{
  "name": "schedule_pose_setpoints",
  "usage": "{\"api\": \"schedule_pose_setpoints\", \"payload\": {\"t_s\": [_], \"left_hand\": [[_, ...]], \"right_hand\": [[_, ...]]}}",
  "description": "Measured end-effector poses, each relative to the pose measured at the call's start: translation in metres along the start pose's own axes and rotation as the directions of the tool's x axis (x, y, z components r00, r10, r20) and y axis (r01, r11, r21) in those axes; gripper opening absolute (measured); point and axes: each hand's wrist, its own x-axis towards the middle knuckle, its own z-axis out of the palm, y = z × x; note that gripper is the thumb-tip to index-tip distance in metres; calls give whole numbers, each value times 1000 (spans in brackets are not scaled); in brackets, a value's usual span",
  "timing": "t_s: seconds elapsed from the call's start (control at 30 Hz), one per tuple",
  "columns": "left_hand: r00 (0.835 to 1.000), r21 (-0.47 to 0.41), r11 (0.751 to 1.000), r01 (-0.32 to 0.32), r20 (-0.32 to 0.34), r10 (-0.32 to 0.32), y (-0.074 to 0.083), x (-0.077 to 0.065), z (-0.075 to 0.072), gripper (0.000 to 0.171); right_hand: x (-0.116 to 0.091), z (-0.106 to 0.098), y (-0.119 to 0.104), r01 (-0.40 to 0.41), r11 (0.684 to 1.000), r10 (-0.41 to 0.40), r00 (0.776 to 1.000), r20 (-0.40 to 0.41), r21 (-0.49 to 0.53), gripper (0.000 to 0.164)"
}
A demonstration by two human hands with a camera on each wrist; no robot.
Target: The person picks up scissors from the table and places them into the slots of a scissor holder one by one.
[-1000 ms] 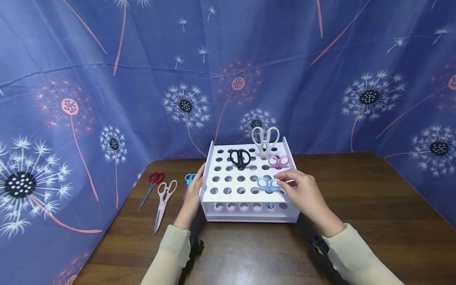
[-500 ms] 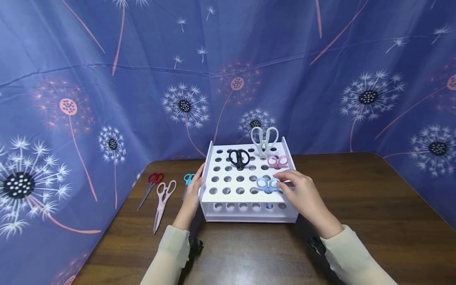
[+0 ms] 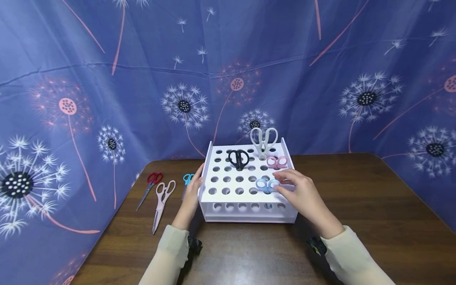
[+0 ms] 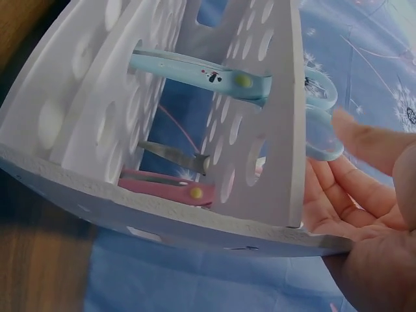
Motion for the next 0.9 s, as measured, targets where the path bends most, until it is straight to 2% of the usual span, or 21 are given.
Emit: {"api": "schedule_pose_setpoints", "payload": {"t_s": [0.17,0.3,0.4,0.5,0.6,0.73,0.9], "left_hand": [[1000,9,1000,-7,0,7,0,0,0,50],[1000,11,1000,2,-3,-2,0,0,0,50],[1000,5,1000,10,-7,-10,-7,3,-1,50],[1000,12,1000,4,-23,-4,-21,8,-2,49],[1000,20,1000,4,-28,-4,-17,7,-1,49],[1000,22,1000,21,-16,-21,0,1,0,50],[1000,17,1000,22,-17,-22,0,0,0,50]], "right_hand": [[2,-6,-1,-42,994,35,997,65,100,39],[5,-13,-3,-106,965,76,989,129,239,39],[8,-16,-4,-118,949,76,986,152,292,37],[12,-18,-6,-119,951,75,984,158,287,38],[16,-19,-7,-128,956,89,984,157,264,39],[18,-21,-10,-142,960,110,984,140,242,40],[20,-25,-13,-163,957,137,983,122,240,42]]}}
